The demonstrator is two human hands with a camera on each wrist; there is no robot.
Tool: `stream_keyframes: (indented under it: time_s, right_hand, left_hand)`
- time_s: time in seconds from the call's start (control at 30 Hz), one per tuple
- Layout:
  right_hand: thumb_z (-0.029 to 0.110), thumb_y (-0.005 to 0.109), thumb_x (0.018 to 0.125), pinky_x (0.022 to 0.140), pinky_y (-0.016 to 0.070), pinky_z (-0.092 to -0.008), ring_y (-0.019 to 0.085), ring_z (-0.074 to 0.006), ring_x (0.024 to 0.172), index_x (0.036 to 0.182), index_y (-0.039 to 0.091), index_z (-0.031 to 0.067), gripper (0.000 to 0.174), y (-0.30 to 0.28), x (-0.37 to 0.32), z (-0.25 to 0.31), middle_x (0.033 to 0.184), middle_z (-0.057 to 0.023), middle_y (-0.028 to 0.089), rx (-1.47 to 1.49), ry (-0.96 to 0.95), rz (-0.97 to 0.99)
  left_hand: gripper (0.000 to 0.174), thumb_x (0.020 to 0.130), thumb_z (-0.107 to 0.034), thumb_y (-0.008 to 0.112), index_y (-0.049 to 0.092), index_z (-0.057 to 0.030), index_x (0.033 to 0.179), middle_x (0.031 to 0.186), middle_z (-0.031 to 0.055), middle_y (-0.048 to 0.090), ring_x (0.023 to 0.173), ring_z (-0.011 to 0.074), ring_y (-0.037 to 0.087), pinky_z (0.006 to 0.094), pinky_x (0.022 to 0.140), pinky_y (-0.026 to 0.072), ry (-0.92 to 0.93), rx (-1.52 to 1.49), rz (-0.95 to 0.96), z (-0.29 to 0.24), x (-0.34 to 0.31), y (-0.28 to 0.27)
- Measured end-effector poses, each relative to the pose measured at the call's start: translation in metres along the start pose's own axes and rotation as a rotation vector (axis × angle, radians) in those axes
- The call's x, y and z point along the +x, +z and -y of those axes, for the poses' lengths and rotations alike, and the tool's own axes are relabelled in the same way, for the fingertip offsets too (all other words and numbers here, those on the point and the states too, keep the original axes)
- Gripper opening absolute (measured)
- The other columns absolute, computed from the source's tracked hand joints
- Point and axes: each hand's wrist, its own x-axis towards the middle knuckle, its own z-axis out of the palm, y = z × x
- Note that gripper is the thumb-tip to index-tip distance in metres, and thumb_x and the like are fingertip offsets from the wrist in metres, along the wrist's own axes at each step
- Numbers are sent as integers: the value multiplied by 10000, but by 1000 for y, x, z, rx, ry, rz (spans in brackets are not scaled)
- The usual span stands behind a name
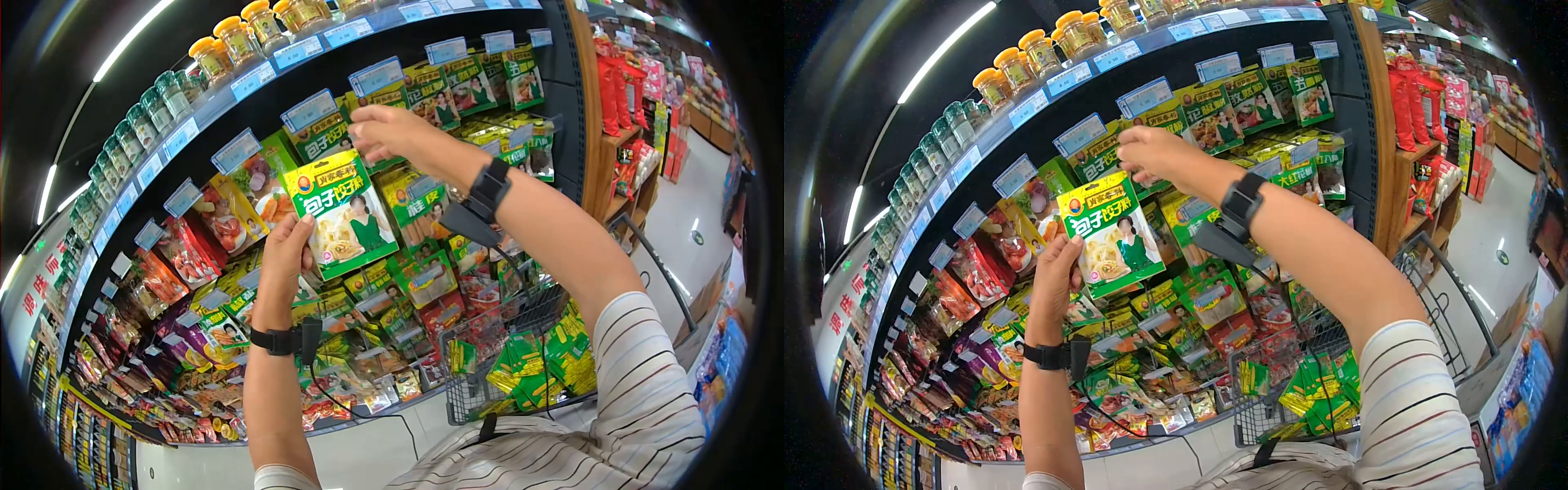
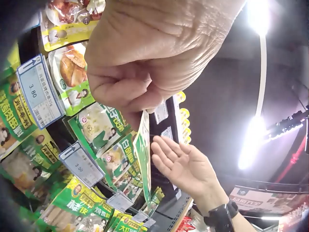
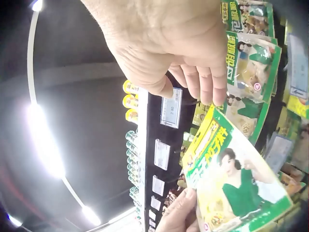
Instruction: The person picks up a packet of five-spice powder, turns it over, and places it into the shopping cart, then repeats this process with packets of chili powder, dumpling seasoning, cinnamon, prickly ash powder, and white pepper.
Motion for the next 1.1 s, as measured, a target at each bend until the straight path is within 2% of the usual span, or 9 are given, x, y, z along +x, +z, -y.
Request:
stream_keyframes:
  time_s: [0.07, 0.1, 0.2, 0.23, 0.33, 0.47, 0.63, 0.73, 1.1]
  right_hand:
    - [283, 564, 945, 900, 510, -345, 584, -225, 1108, 1448, 336, -65, 653, 5, 12, 7, 1337, -161, 529, -16, 65, 69]
    - [301, 590, 923, 919, 497, -358, 573, -229, 1128, 1472, 288, -63, 725, 9, 8, 19, 1347, -154, 512, -17, 121, 83]
    - [284, 598, 925, 920, 492, -361, 573, -237, 1129, 1482, 292, -34, 711, 16, 40, -3, 1312, -143, 527, 92, -45, 29]
    - [263, 599, 934, 917, 489, -364, 578, -247, 1129, 1457, 338, -29, 653, 19, 39, -3, 1265, -140, 550, 139, -48, -35]
    - [209, 601, 896, 829, 497, -349, 595, -248, 1052, 1328, 471, -34, 511, 19, 33, 11, 1172, -147, 594, 201, -90, -44]
    - [250, 567, 958, 913, 497, -371, 587, -253, 1131, 1395, 426, -32, 539, 11, 37, 25, 1269, -161, 574, 51, -155, -31]
    - [208, 512, 945, 914, 507, -348, 601, -250, 1144, 1387, 483, 14, 483, 5, 40, 45, 1304, -182, 584, -172, -177, 29]
    - [209, 509, 942, 913, 506, -345, 607, -243, 1139, 1387, 483, 9, 488, 4, 43, 50, 1308, -171, 587, -240, -174, 43]
    - [200, 499, 933, 922, 507, -347, 611, -249, 1138, 1398, 468, -5, 509, 8, 39, 54, 1326, -173, 577, -308, -178, 37]
  left_hand:
    - [217, 979, -302, 595, 610, -86, 963, 629, -72, 519, 446, 7, 412, 175, 398, 293, 0, 11, -10, 1, 1, 1]
    - [218, 980, -305, 594, 610, -88, 964, 628, -72, 517, 446, 8, 413, 174, 398, 294, 3, 21, -16, 2, 1, 2]
    - [230, 984, -316, 585, 612, -89, 960, 619, -73, 500, 447, 14, 415, 185, 401, 298, 11, 46, -44, 4, 5, -2]
    - [235, 986, -320, 580, 613, -89, 958, 615, -74, 492, 448, 17, 415, 190, 403, 300, 14, 52, -55, 5, 7, -5]
    - [235, 987, -324, 577, 608, -94, 947, 611, -72, 481, 440, 20, 409, 196, 397, 301, 73, 80, -47, 1, 12, -10]
    - [239, 991, -325, 569, 596, -96, 929, 603, -64, 457, 431, 30, 395, 202, 397, 296, 92, 132, -83, 1, 23, -10]
    - [266, 988, -341, 568, 578, -93, 893, 599, -52, 455, 443, 38, 416, 206, 404, 309, 155, 169, -105, 8, 47, -6]
    - [256, 988, -332, 577, 578, -98, 884, 614, -51, 468, 457, 38, 427, 202, 408, 319, 170, 166, -124, 3, 55, 0]
    - [257, 982, -330, 584, 574, -85, 906, 637, -43, 482, 461, 52, 431, 221, 409, 330, 201, 59, -84, 0, 98, 8]
